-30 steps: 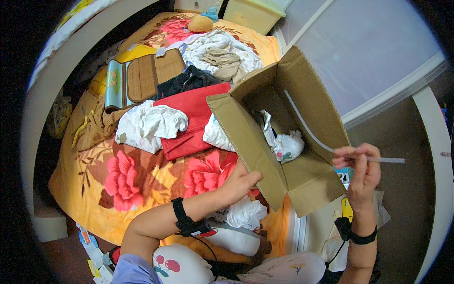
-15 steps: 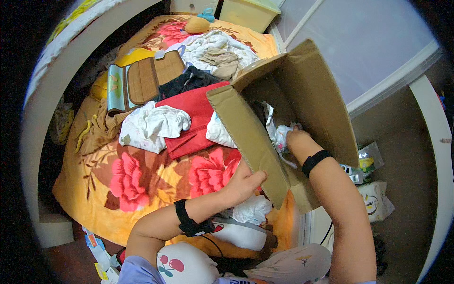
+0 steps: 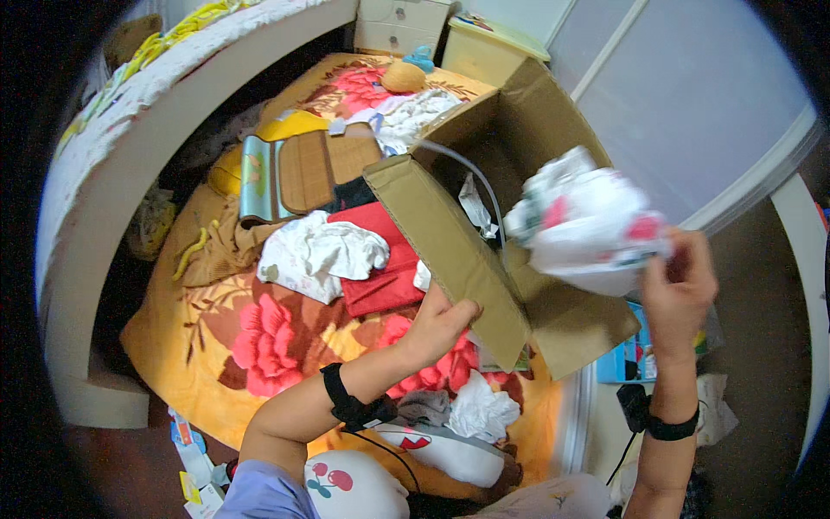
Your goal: The person sorts through various items of clothing and laundry on a bed, handling a white cloth, a red bag, and a black sweatshirt.
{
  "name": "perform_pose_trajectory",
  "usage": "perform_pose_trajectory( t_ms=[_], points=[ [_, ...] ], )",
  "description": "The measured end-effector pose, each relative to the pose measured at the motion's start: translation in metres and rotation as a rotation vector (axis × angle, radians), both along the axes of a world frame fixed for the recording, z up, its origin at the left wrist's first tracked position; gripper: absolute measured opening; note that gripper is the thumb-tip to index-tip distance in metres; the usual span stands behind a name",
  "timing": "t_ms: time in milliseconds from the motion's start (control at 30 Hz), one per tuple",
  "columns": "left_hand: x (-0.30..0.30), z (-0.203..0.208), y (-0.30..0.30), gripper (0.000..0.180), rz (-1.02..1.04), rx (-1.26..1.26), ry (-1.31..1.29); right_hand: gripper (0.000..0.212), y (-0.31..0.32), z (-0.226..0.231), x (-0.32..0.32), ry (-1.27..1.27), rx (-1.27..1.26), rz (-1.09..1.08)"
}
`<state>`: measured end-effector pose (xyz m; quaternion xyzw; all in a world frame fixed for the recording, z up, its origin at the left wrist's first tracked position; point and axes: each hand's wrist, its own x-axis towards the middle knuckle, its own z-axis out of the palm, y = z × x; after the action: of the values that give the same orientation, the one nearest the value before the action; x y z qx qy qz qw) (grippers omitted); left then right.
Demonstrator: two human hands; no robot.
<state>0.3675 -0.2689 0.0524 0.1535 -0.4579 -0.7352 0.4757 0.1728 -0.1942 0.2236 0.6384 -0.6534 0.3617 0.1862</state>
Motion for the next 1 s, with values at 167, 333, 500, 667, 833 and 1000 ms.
perform_pose_trajectory(
  t_ms=[167,333,500,667,833,1000],
  points=[
    [0.018,0.023,-0.014,0.043,0.035,0.113,0.024,0.018,-0.014,0.008,-0.050,-0.884,-0.513,0.381],
    [0.050,0.034,-0.014,0.036,0.259,0.255,-0.044,0.045,-0.032,-0.030,-0.056,-1.621,-0.637,0.409],
    [0.109,0.053,0.002,0.043,0.527,0.200,-0.050,0.042,-0.062,-0.112,-0.057,-1.911,-0.329,0.599],
    [0.147,0.043,0.030,0.038,0.708,0.202,-0.104,0.034,-0.089,-0.191,-0.042,-2.023,-0.082,0.628],
    [0.184,0.056,0.082,0.045,0.878,0.251,-0.080,0.040,-0.090,-0.226,0.041,-1.884,0.315,0.828],
    [0.263,0.054,0.143,0.030,1.172,0.228,-0.067,0.039,-0.086,-0.249,0.074,-1.830,0.517,0.890]
  ],
)
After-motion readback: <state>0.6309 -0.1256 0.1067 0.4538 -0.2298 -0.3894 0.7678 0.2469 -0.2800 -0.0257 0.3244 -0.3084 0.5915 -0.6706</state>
